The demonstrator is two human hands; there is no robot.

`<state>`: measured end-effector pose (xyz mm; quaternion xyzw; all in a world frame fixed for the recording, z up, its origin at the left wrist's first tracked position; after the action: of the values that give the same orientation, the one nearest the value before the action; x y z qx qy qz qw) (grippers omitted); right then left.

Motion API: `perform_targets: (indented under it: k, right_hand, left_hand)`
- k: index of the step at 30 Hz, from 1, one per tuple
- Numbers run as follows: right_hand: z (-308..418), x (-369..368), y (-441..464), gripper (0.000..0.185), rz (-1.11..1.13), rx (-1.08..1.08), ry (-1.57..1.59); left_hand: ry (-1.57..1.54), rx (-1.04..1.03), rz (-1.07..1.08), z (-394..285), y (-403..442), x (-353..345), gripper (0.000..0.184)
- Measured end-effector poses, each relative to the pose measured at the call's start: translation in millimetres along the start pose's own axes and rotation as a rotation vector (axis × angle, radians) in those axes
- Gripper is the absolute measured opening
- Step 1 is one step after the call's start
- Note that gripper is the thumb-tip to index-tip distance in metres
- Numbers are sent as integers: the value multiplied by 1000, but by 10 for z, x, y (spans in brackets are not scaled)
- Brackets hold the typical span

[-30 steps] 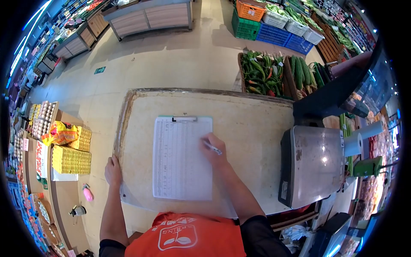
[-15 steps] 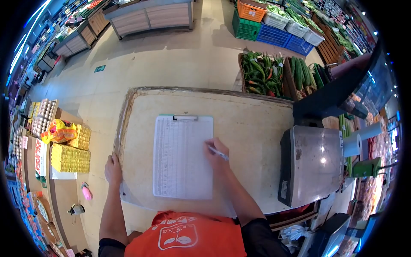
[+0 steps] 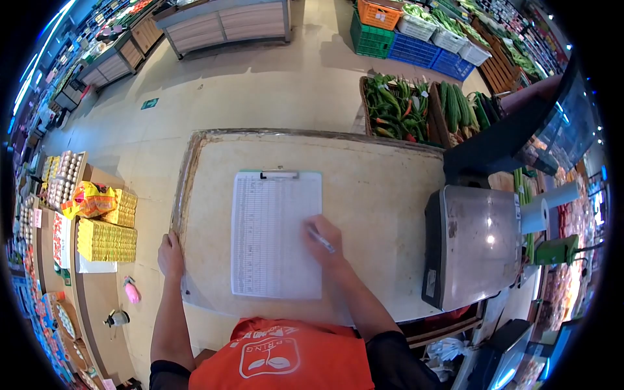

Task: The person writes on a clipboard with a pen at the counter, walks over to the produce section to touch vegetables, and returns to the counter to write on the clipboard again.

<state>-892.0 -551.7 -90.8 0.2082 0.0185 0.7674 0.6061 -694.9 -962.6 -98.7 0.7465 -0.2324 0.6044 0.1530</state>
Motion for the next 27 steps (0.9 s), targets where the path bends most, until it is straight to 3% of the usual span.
perform_targets:
  k: [11, 14, 17, 27]
  right_hand:
    - [14, 9, 5, 12, -11, 8, 12]
    - [42, -13, -45, 10, 73, 62, 14]
    - [31, 6, -156, 10, 82, -44, 92]
    - [23, 55, -199, 11, 2, -62, 42]
  left_hand:
    - [18, -4, 0, -14, 1, 11, 52]
    - [-21, -9, 17, -3, 1, 2, 54]
    - [2, -4, 5, -28, -19, 27, 52]
    - [2, -5, -12, -62, -27, 58, 51]
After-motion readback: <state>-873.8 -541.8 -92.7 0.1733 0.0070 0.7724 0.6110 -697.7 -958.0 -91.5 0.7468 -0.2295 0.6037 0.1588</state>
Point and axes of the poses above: each hand's wrist, its own y-axis towards the middle knuckle, its own x-axis out of the back of the hand, z = x × y, the point moved 8 cm from there along y, towards the middle knuckle, and after that the axes turned 8 degrees about y, right-handed, at the moved point
